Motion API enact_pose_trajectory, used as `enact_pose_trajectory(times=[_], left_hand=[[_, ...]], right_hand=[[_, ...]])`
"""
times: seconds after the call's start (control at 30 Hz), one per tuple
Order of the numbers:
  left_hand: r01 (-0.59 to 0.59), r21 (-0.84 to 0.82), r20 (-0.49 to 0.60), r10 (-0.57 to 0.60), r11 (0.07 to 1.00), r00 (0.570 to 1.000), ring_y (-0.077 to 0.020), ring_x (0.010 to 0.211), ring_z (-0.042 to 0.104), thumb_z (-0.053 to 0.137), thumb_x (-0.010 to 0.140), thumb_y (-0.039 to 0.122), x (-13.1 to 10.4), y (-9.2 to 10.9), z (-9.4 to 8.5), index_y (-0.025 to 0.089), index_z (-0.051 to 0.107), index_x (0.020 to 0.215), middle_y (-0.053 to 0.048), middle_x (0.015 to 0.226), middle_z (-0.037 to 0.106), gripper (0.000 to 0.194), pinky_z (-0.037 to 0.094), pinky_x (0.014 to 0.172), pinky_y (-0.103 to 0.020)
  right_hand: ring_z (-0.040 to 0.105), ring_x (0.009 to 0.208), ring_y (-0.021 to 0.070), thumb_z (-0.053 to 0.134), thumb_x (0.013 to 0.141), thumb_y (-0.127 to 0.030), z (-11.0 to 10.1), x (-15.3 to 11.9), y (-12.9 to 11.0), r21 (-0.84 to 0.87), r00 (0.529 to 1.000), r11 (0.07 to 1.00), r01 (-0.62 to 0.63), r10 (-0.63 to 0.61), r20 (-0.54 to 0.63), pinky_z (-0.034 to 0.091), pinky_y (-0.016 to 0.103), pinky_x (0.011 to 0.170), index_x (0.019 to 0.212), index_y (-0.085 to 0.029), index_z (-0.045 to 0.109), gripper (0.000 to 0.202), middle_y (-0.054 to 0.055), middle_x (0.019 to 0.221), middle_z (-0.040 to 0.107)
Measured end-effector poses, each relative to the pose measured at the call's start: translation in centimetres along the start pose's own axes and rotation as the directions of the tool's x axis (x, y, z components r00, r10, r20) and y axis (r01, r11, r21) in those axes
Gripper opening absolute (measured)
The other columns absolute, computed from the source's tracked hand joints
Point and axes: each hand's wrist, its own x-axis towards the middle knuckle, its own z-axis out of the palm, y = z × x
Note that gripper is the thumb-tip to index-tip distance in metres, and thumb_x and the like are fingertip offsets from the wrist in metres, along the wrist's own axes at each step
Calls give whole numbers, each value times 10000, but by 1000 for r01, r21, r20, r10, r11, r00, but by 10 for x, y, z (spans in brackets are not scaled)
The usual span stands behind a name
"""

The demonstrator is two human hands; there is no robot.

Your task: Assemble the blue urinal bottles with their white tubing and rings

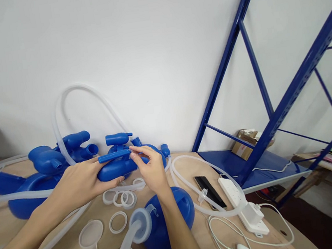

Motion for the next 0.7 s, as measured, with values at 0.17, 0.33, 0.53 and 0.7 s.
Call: enact_pose_trajectory(times=[0.17,0.33,0.53,0.7], left_hand=[[-31,-58,-58,28,998,998,-322,954,767,644,916,598,-2,0,-5,368,618,1502,-61,1173,795,630,509,670,-316],[-77,-102,-64,70,992,995,-326,890,761,669,901,556,-6,5,-13,336,683,1434,-70,1113,793,577,499,647,-334],[-148,-69,-145,137,987,980,-257,709,736,644,900,636,-14,10,-13,274,757,1297,-59,938,754,550,435,559,-302],[-259,-73,-178,243,963,954,-206,674,727,691,901,544,-21,14,-16,297,763,1240,-22,902,727,425,426,547,-267]], right_hand=[[729,1068,220,787,904,-348,-5,-1,-5,179,1000,984,-22,22,6,577,368,989,1090,-285,866,212,51,1133,810],[715,1014,219,872,832,-353,-6,-2,-12,264,999,964,-1,12,-41,575,376,950,982,-322,884,154,37,1053,810],[696,988,194,937,778,-422,-7,-3,-19,410,999,911,48,-38,-32,556,349,932,877,-363,882,127,12,933,805],[707,923,199,1007,663,-451,-11,-5,-23,523,999,852,-28,14,32,564,395,924,761,-374,862,191,1,863,784]])
